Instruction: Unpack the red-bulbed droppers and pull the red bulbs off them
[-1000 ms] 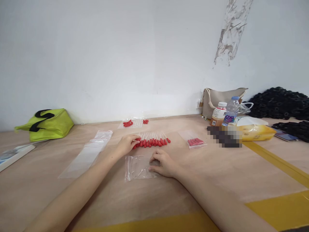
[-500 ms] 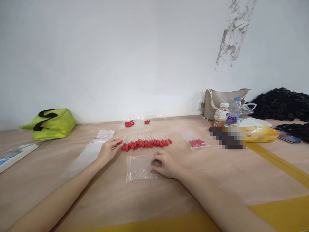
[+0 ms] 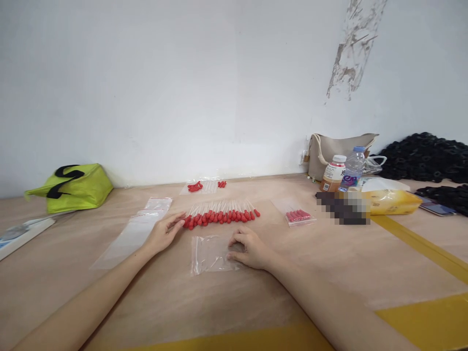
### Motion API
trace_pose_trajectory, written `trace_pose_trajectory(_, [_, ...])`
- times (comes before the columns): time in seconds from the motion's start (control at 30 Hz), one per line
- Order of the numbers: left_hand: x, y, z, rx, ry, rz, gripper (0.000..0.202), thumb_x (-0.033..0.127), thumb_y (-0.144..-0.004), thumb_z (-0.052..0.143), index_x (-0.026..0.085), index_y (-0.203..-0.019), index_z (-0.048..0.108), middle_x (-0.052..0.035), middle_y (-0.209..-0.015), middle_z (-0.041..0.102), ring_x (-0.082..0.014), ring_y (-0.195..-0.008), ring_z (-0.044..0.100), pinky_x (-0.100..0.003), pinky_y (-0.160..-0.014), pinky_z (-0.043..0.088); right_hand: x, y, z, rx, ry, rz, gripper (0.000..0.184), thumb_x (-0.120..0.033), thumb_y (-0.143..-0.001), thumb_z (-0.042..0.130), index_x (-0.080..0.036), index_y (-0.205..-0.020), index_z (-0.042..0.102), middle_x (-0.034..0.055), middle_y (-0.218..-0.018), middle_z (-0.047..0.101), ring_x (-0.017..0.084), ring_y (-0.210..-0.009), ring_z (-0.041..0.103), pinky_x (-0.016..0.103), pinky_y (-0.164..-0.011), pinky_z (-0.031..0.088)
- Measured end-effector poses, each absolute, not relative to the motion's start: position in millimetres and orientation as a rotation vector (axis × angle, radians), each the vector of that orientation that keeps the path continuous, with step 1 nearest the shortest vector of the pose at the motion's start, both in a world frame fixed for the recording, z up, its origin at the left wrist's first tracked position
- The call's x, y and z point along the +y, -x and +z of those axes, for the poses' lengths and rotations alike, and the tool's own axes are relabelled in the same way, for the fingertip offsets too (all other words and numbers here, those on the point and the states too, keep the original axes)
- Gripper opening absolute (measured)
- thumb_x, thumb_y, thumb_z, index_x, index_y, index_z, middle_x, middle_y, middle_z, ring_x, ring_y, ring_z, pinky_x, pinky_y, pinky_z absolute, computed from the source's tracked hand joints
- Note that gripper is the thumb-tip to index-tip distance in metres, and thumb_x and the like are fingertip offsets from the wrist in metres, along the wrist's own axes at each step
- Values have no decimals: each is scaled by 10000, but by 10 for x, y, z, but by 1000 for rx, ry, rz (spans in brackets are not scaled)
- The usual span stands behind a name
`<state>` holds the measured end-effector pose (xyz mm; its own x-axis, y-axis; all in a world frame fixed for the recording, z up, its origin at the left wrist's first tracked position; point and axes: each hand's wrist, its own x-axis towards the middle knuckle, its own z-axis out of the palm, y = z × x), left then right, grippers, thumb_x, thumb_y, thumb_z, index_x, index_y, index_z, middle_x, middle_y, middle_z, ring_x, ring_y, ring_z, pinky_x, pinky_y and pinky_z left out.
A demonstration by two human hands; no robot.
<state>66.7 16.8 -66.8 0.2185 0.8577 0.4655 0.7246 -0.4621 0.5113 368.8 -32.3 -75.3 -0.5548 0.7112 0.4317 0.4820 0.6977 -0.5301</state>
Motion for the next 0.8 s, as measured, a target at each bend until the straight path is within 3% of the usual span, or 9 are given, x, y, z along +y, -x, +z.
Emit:
trace_pose_trajectory(0.33, [254, -638, -739, 1438, -2107, 1230, 352, 415, -769, 513, 168, -1008, 587, -85, -1038, 593, -188, -884, 599, -333, -789, 491, -332, -3692, -745, -2276, 922, 458, 182, -312, -704, 643, -177, -819, 604, 38, -844, 549, 149, -819, 516, 271, -741, 424])
trace_pose_trajectory(0.6, [306, -691, -745, 1306, -1839, 1297, 381, 392, -656, 640, 154, -949, 587, -76, -945, 636, -202, -900, 598, -362, -805, 489, -323, -3687, -749, -2271, 923, 471, 179, -305, -699, 649, -176, -815, 605, 40, -851, 550, 153, -833, 514, 276, -758, 421])
trace_pose_trajectory(0.8, [249, -701, -730, 1447, -1959, 1258, 277, 382, -729, 564, 160, -885, 616, -63, -911, 642, -175, -829, 605, -326, -776, 486, -324, -3688, -750, -2276, 914, 474, 184, -308, -702, 647, -170, -816, 605, 41, -850, 552, 151, -827, 511, 276, -753, 419])
